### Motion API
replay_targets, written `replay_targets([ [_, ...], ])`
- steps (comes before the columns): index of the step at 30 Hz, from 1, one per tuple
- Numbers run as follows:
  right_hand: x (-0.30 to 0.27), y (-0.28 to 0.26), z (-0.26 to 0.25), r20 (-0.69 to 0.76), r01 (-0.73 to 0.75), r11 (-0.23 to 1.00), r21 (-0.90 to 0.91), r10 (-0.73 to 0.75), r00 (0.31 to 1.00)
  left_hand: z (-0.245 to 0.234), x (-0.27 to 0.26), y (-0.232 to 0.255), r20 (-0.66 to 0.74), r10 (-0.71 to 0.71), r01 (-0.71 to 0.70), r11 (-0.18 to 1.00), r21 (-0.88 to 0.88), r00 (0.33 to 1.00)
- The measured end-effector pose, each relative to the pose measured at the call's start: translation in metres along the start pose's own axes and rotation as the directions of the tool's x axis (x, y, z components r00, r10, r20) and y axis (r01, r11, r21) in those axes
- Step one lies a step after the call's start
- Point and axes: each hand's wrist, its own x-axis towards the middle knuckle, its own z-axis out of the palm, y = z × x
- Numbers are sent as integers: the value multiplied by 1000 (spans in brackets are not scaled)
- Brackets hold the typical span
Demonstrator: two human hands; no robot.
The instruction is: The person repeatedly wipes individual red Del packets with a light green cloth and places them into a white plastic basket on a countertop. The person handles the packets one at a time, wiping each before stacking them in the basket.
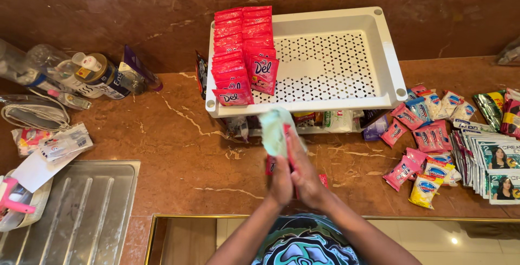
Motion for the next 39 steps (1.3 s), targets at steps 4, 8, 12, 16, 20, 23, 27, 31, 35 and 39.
replay_targets([
  [4, 9, 7, -15, -90, -76, 996, 38, 79, 993, 19, -21, 5, 120, 68, -84, 987, 139, 990],
  [8, -6, -1, -4, -15, -8, 992, 128, 10, 1000, 9, -11, -1, 11, -38, 38, 999, 1, 999],
  [12, -8, -2, 2, 18, -53, 998, 27, 52, 998, 5, -3, 8, 18, -96, 98, 980, -176, 995],
  [16, 1, 9, -9, -135, -67, 993, 102, 80, 988, 28, -24, 19, 135, 100, -120, 982, 149, 986],
  [20, -5, 4, -8, -50, -104, 971, 214, 118, 992, 22, -14, 21, 83, 12, -15, 999, 35, 996],
  [23, -14, -2, 1, 47, -134, 990, 49, 132, 990, 5, 7, 15, 32, -154, 156, 946, -282, 988],
  [27, -4, 0, -6, -45, -45, 999, 20, 46, 998, 14, 2, 14, 39, -93, 98, 977, -187, 995],
  [31, 6, 2, -18, -124, -58, 997, -50, 51, 991, 26, -8, 20, 123, 69, -56, 993, -101, 990],
  [35, -8, -7, -4, -49, 7, 992, -129, -13, 999, 13, 5, 21, 39, -106, 113, 911, -398, 994],
  [39, -7, -3, -6, -65, 7, 978, -208, -20, 998, 13, 6, 26, 110, -146, 180, 874, -451, 983],
])
